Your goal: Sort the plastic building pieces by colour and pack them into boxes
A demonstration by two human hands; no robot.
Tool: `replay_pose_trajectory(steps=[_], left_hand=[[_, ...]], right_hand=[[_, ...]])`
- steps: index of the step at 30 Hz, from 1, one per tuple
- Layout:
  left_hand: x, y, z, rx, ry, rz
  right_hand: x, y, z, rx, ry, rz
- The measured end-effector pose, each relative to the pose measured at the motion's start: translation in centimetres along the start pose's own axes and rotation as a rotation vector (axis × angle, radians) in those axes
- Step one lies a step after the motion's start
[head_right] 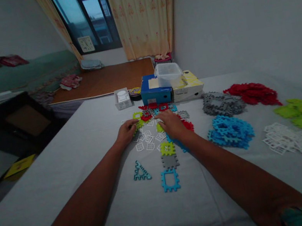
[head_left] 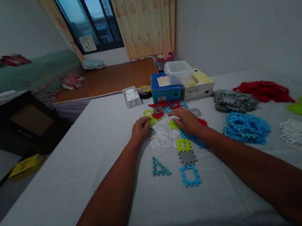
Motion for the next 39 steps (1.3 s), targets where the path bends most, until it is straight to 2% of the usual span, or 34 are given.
replay_pose_trajectory(steps=[4, 8, 11, 16, 20, 36, 39], left_hand=[[0.1, 0.1, 0.1, -0.009, -0.003, 0.001], [0.4, 0.0, 0.0, -0.016, -0.016, 0.012], [0.5, -0.2, -0.1, 0.0, -0.015, 0.017], [0.2, -0.2, 0.0, 0.01, -0.018, 0.002], [0.3, -0.1, 0.0, -0.003, -0.02, 0.004], [0.5, -0.6, -0.6, 0.017, -0.031, 0.015], [0.4, -0.6, -0.5, 0.013, -0.034, 0.028]], right_hand=[[-3.1, 2.8, -0.1, -0.216, -0.075, -0.048], [-4.7, 4.5, -0.5, -0.302, -0.044, -0.16], [-4.6, 4.9, -0.7, -0.306, -0.006, -0.137], [-3.1, 5.0, -0.6, -0.298, 0.08, -0.027], [-2.6, 5.0, -0.6, -0.284, 0.098, 0.037], [-2.4, 4.3, -0.4, -0.147, 0.0, 0.015], [-3.1, 3.9, -0.3, -0.142, -0.035, 0.0]])
Point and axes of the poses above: each hand's wrist, its own z-axis towards the middle knuckle, its own y-axis out of the palm, x = y × z, the point moved 10 cm from there along z, towards the middle knuckle, and after that the axes turned 12 degrees about -x, right-handed, at the moved point
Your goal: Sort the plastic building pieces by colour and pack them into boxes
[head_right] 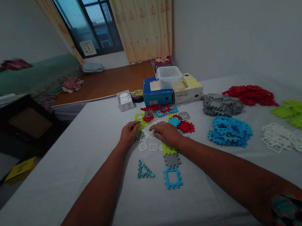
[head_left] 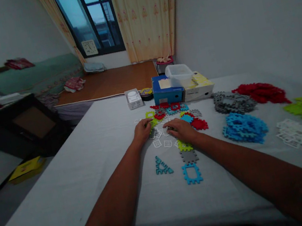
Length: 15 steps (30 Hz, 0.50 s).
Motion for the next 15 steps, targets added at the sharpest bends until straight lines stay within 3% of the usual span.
replay_pose_trajectory(steps=[5, 9, 12, 15], left_hand=[[0.0, -0.1, 0.1, -0.012, 0.011, 0.02], [0.1, -0.4, 0.2, -0.02, -0.001, 0.027], [0.3, -0.7, 0.2, -0.025, -0.02, 0.048], [0.5, -0.7, 0.3, -0.04, -0.033, 0.089]], right_hand=[[-3.0, -1.7, -0.2, -0.037, -0.06, -0.052], [-2.8, -6.0, -2.8, 0.007, 0.043, -0.099], [0.4, -11.3, -8.2, 0.159, 0.122, -0.1], [7.5, -17.3, -17.9, 0.487, 0.334, -0.019]])
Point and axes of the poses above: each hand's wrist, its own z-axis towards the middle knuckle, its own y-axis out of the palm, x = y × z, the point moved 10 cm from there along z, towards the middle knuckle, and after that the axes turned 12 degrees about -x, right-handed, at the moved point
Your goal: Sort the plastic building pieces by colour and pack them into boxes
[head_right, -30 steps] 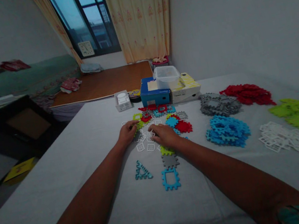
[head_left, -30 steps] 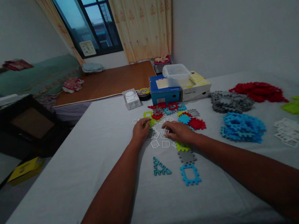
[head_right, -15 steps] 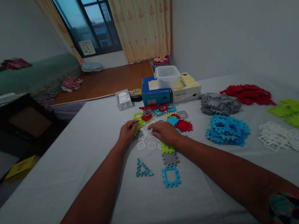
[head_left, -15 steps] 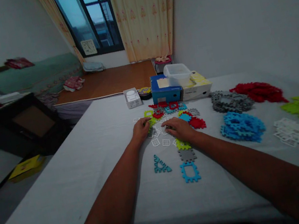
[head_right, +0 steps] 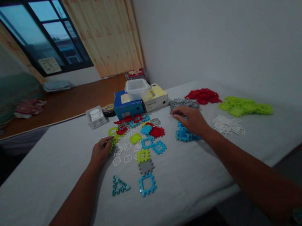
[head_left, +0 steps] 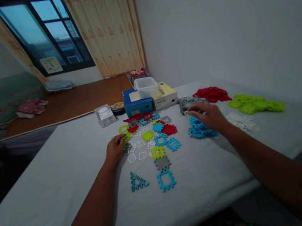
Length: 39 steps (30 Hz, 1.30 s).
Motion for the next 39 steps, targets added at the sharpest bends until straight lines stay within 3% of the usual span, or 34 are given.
replay_pose_trajectory(steps=[2, 4, 7, 10, 13, 15, 17, 19, 22, 25, 28, 30, 33, 39], left_hand=[[0.1, 0.0, 0.1, -0.002, -0.003, 0.028], [0.0, 0.0, 0.3, -0.005, -0.002, 0.051], [-0.4, 0.2, 0.5, -0.031, -0.003, 0.076], [-0.7, 0.4, 0.6, -0.045, 0.0, 0.081], [-0.8, 0.3, 0.6, -0.041, -0.003, 0.08], [-0.7, 0.2, 0.6, -0.031, -0.001, 0.075], [-0.4, 0.1, 0.4, -0.018, 0.01, 0.063], [-0.1, 0.1, 0.2, -0.007, 0.02, 0.047], [-0.1, 0.2, 0.0, 0.001, 0.006, 0.006], [-0.1, 0.3, -0.2, 0.002, 0.01, -0.028], [-0.1, 0.4, -0.3, -0.007, 0.026, -0.028], [-0.2, 0.5, -0.3, -0.011, 0.032, -0.031], [-0.5, 0.7, -0.1, -0.009, 0.04, -0.05], [-0.7, 1.2, 0.0, -0.017, 0.036, -0.059]], right_hand=[[7.3, -5.2, -3.9, 0.213, 0.203, -0.025], [13.4, -8.1, -8.1, 0.309, 0.374, -0.103], [18.9, -8.7, -12.6, 0.281, 0.495, -0.148], [20.3, -8.0, -13.8, 0.223, 0.513, -0.16], [18.2, -8.8, -12.8, 0.299, 0.518, -0.217], [14.7, -9.4, -11.1, 0.374, 0.473, -0.21], [9.7, -8.4, -8.2, 0.338, 0.342, -0.128], [3.5, -5.2, -4.7, 0.164, 0.147, -0.034], [-6.0, 2.5, -0.9, -0.213, -0.186, 0.031], [-11.4, 10.8, 0.6, -0.514, -0.386, -0.019], [-11.7, 17.0, 1.6, -0.641, -0.388, -0.14], [-10.8, 19.1, 1.9, -0.644, -0.35, -0.191], [-9.5, 20.2, 1.3, -0.629, -0.315, -0.201], [-7.6, 19.7, 0.8, -0.636, -0.231, -0.13]])
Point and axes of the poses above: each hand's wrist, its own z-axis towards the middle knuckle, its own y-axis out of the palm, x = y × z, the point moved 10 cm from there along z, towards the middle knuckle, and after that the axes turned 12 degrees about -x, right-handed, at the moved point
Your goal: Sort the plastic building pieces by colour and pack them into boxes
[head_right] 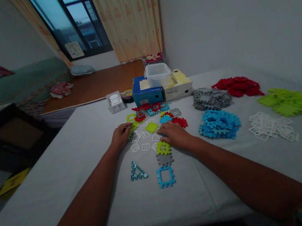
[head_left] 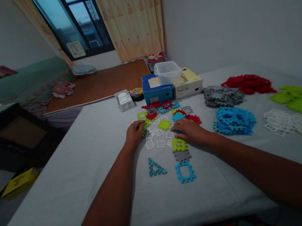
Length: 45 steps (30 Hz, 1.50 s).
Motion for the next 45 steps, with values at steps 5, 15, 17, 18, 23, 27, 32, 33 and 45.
replay_pose_trajectory(steps=[5, 15, 17, 18, 23, 27, 32, 33, 45], left_hand=[[0.1, 0.0, -0.1, 0.014, 0.009, -0.021], [0.5, -0.4, -0.5, 0.015, 0.003, 0.004], [0.5, -0.5, -0.5, 0.019, 0.001, -0.005], [0.5, -0.5, -0.5, 0.019, 0.0, -0.007], [0.4, -0.3, -0.3, 0.005, -0.007, 0.03], [0.3, -0.2, -0.2, -0.007, -0.008, 0.034], [0.4, -0.4, -0.3, -0.002, -0.011, 0.006], [0.4, -0.4, -0.3, -0.003, -0.01, 0.005], [0.3, -0.4, -0.1, -0.001, 0.004, 0.031]], right_hand=[[0.4, -0.3, 0.2, 0.015, 0.046, -0.001], [-0.5, -0.4, -0.6, 0.029, 0.08, -0.061], [-0.6, -0.3, -0.6, 0.003, 0.099, -0.097], [-0.6, -0.3, -0.6, -0.014, 0.104, -0.113], [-0.4, -0.7, -0.5, -0.018, 0.138, -0.095], [-0.5, -1.2, -0.6, 0.069, 0.105, -0.003], [-2.1, -2.4, -0.7, 0.195, -0.065, 0.09], [-2.0, -3.2, -1.0, 0.233, -0.081, 0.118], [17.6, -12.4, -23.2, 0.811, 0.604, 0.207]])
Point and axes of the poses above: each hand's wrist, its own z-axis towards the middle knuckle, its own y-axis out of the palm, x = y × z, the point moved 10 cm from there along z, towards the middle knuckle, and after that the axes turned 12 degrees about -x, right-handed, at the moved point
